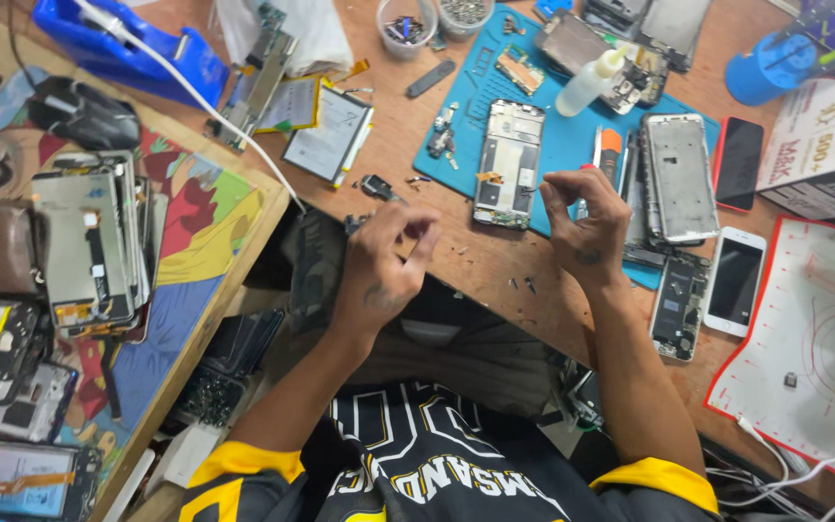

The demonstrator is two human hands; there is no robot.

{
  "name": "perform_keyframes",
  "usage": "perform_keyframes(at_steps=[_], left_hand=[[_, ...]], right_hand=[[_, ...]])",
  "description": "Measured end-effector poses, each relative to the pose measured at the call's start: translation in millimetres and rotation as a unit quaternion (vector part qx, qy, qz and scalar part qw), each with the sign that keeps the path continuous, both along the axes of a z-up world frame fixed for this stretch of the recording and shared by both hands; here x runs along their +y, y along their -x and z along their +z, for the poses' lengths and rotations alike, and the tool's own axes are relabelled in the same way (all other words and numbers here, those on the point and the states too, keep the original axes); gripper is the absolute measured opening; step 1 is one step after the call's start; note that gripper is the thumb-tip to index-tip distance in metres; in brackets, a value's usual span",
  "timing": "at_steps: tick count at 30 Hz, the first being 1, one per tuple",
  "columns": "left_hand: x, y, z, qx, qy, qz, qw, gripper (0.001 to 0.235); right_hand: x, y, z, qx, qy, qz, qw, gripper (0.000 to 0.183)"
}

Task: The person disassembles a smartphone by prying open the case and removing internal components. They then handle a second phone, using a screwdriver to remove screws and a utility knife to separate the screen from the frame. The work is performed on a cluttered workbench with multiple phone parts and tools visible.

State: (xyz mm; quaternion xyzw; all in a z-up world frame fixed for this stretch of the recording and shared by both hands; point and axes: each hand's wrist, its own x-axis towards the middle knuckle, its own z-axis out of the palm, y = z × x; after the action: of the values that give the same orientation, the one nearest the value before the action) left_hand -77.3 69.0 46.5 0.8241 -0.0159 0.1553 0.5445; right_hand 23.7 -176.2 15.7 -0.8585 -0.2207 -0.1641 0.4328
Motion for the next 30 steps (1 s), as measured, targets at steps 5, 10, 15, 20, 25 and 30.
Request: perform_keyframes(at_steps=[5, 10, 15, 20, 25, 30], left_hand=[[-27, -55, -6, -0.044, -0.074, -0.008, 0.996, 0.028], [-42, -85, -20, -0.008, -0.083, -0.017, 0.996, 0.022], [-47, -92, -25, 0.03, -0.053, 0.0, 0.998, 0.011], [-46, -77, -24, 0.105, 0.03, 0.034, 0.993, 0.026], [-47, -55, -28, 0.142, 0.011, 0.021, 0.99, 0.031], [-52, -52, -39, 0.16, 0.051, 0.015, 0.986, 0.032]], right_hand=[[-5, -2, 2, 0.032, 0.044, 0.003, 0.999, 0.013], [2, 3, 4, 0.051, 0.035, 0.054, 0.997, 0.015], [3, 3, 14, 0.064, 0.13, 0.114, 0.983, 0.034], [5, 7, 14, 0.091, 0.155, 0.125, 0.976, 0.041], [5, 6, 8, 0.143, 0.128, 0.108, 0.975, 0.038], [5, 4, 5, 0.181, 0.131, 0.083, 0.971, 0.05]])
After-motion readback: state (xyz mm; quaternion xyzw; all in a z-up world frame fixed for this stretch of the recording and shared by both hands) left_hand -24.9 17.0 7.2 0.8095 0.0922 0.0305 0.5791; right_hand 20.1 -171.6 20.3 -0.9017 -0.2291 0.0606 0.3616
